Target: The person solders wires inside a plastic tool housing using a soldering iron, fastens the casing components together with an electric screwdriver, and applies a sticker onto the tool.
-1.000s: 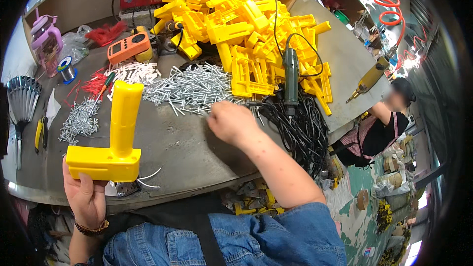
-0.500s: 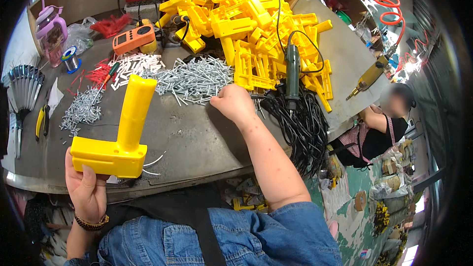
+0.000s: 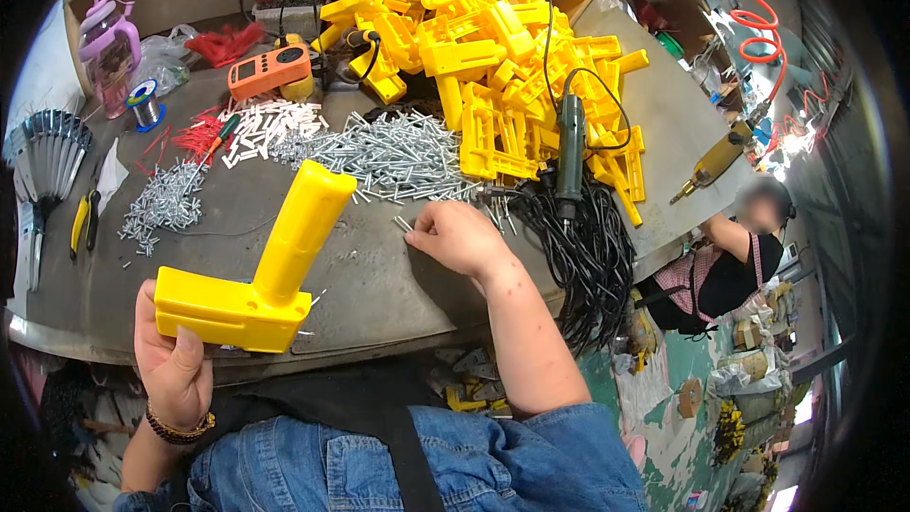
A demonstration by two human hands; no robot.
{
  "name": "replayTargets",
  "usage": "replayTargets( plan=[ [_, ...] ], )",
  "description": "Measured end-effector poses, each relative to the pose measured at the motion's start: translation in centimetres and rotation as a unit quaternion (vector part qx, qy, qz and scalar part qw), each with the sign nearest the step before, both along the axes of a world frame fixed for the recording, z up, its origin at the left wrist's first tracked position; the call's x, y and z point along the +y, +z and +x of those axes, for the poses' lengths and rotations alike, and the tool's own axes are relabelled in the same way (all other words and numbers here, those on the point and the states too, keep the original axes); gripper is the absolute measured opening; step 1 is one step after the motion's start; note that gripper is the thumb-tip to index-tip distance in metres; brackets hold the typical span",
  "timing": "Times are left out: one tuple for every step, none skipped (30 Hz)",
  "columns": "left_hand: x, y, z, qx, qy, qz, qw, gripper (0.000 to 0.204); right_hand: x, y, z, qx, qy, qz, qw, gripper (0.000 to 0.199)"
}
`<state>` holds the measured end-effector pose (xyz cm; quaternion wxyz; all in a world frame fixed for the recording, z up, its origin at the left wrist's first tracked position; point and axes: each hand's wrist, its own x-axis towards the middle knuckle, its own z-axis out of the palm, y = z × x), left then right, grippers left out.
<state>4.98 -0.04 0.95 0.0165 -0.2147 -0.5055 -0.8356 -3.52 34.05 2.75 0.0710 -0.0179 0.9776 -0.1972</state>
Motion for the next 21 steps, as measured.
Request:
replayTargets(
  plan=[
    [0.0, 0.0, 0.1, -0.008, 0.002, 0.006, 1.000, 0.041, -0.4, 0.7, 0.2, -0.017, 0.008, 0.001, 1.000, 0.019],
    [0.0, 0.1, 0.2, -0.015, 0.004, 0.011, 1.000, 0.041, -0.4, 0.6, 0.3, -0.018, 0.009, 0.003, 1.000, 0.019],
    [0.2, 0.5, 0.3, -0.017, 0.008, 0.010, 1.000, 0.041, -0.7, 0.1, 0.1, 0.006, 0.034, -0.007, 0.999, 0.017],
    [0.7, 1.2, 0.5, -0.052, 0.029, 0.022, 0.998, 0.038, -0.9, -0.2, 0.0, 0.030, 0.058, -0.017, 0.998, 0.016],
    [0.9, 1.6, 0.7, -0.087, 0.050, 0.034, 0.994, 0.035, -1.1, -0.2, 0.2, 0.029, 0.063, -0.019, 0.997, 0.016],
    [0.6, 1.6, 0.8, -0.083, 0.057, 0.031, 0.994, 0.035, -1.6, 0.1, 0.4, 0.044, 0.066, -0.015, 0.997, 0.015],
    [0.3, 1.3, 1.0, -0.069, 0.054, 0.024, 0.996, 0.034, -2.4, 0.5, 0.8, 0.060, 0.070, -0.012, 0.996, 0.016],
    [0.0, 1.1, 1.1, -0.055, 0.055, 0.017, 0.997, 0.034, -3.5, 0.9, 1.4, 0.063, 0.082, -0.017, 0.994, 0.016],
    [0.1, 1.1, 1.2, -0.073, 0.054, 0.032, 0.995, 0.036, -4.4, 1.5, 3.2, 0.068, 0.071, -0.238, 0.966, 0.016],
    [0.1, 1.1, 1.2, -0.073, 0.059, 0.031, 0.995, 0.036, -5.2, 1.8, 4.6, 0.067, 0.055, -0.448, 0.890, 0.016],
    [0.5, 1.5, 1.2, -0.078, 0.044, 0.029, 0.996, 0.038, -5.4, 2.0, 5.8, 0.094, 0.121, -0.494, 0.856, 0.016],
    [0.7, 1.7, 1.3, -0.083, 0.033, 0.025, 0.996, 0.039, -5.7, 2.0, 6.6, 0.118, 0.188, -0.538, 0.813, 0.017],
    [0.8, 1.8, 1.3, -0.082, 0.040, 0.023, 0.996, 0.039, -6.8, 1.8, 7.2, 0.121, 0.193, -0.591, 0.774, 0.018],
    [0.7, 1.7, 1.4, -0.082, 0.044, 0.020, 0.995, 0.039, -7.7, 1.9, 7.4, 0.122, 0.204, -0.622, 0.746, 0.018],
    [0.7, 1.6, 1.5, -0.058, 0.038, 0.008, 0.998, 0.040, -8.5, 2.2, 7.5, 0.124, 0.199, -0.641, 0.731, 0.018],
    [0.7, 1.5, 1.6, -0.034, 0.032, -0.004, 0.999, 0.040, -9.0, 2.4, 7.5, 0.126, 0.194, -0.658, 0.716, 0.017],
    [0.4, 1.4, 1.6, -0.018, 0.024, -0.024, 0.999, 0.040, -9.4, 2.3, 7.5, 0.126, 0.194, -0.658, 0.716, 0.017],
    [0.3, 1.2, 1.6, -0.018, 0.026, -0.023, 0.999, 0.040, -9.7, 2.2, 7.4, 0.126, 0.192, -0.648, 0.727, 0.017],
    [0.3, 0.9, 1.7, 0.004, 0.032, -0.033, 0.999, 0.040, -9.8, 2.1, 7.4, 0.126, 0.189, -0.637, 0.737, 0.017],
    [0.3, 0.7, 1.7, 0.025, 0.039, -0.044, 0.998, 0.040, -9.8, 2.1, 7.5, 0.124, 0.191, -0.636, 0.738, 0.017],
    [0.4, 0.7, 1.7, 0.024, 0.040, -0.042, 0.998, 0.040, -9.6, 2.2, 7.8, 0.114, 0.178, -0.631, 0.746, 0.016]
  ],
)
